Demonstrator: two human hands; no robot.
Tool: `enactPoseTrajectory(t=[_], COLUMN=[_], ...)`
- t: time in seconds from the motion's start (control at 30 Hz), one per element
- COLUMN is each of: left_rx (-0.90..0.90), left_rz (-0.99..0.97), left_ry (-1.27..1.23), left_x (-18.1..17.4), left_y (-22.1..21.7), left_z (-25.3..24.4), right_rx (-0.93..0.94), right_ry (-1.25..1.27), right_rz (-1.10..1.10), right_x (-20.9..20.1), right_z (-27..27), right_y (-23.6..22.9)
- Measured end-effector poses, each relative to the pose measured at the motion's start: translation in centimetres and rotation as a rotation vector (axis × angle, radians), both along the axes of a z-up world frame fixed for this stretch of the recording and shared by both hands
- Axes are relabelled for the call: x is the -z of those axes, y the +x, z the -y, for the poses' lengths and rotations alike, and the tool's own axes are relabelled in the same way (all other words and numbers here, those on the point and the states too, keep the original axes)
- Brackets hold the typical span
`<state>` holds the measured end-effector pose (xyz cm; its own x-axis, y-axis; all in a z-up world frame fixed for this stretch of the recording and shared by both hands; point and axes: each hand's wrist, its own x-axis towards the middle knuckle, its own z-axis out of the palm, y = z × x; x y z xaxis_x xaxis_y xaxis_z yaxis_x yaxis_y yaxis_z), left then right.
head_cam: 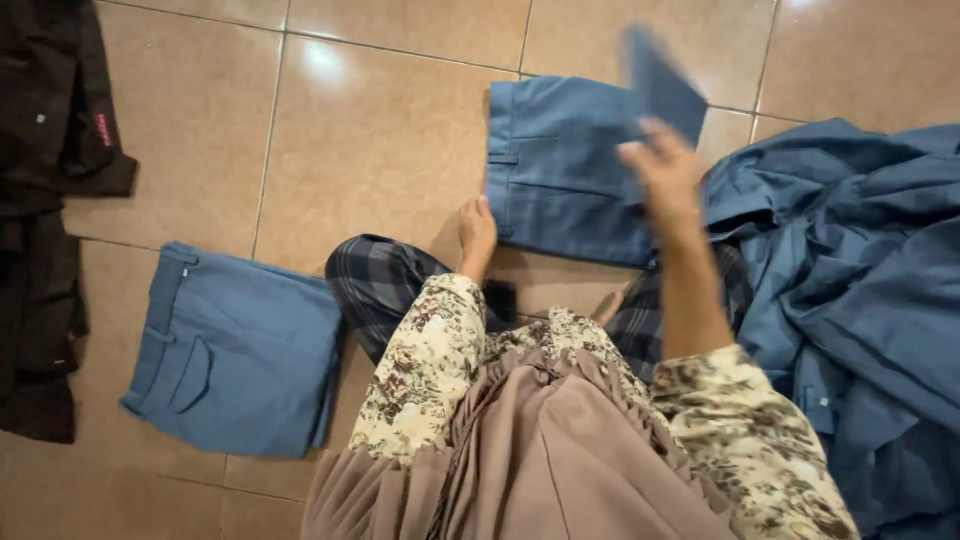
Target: The person is sitting on the floor folding several pairs of blue trousers.
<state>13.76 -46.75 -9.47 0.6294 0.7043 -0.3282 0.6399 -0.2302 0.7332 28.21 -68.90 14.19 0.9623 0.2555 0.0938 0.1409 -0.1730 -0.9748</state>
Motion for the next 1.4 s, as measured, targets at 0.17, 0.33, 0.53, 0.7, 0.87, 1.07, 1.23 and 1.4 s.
enactPoseTrajectory(t=[0.17,0.33,0.53,0.7,0.87,1.07,1.23,1.4], left_rx=[0.021,-0.025,-0.062,-0.288,-0.672,-0.768,-0.448,0.119], left_rz=[-0.08,-0.098,-0.163,0.133,0.427,0.834,0.933,0.819], left_ry=[-0.242,-0.245,-0.352,-0.955,-1.376,-1.201,-0.794,-0.746], left_x=[-2.7,-1.6,4.8,-7.3,-13.0,-15.0,-20.7,-21.5], left_y=[-0.2,0.9,0.9,-2.3,-7.3,-9.9,-3.3,4.3], left_z=[-1.1,-1.6,-1.3,-1.1,-2.5,-4.6,-0.8,1.7], right_rx=[-0.305,-0.268,-0.379,-0.42,-0.432,-0.612,-0.242,0.031], right_ry=[-0.083,-0.786,-1.011,-1.125,-1.005,-0.504,0.081,0.241], right_rz=[-0.305,0.022,0.017,0.074,0.179,-0.371,-1.159,-1.241], right_x=[5.8,12.1,13.3,14.7,15.9,11.9,23.3,29.2], right_z=[-5.2,0.7,3.3,3.6,3.8,1.0,3.3,7.7], right_y=[-4.7,-6.4,-9.2,-10.0,-11.3,-12.9,-13.1,-10.4])
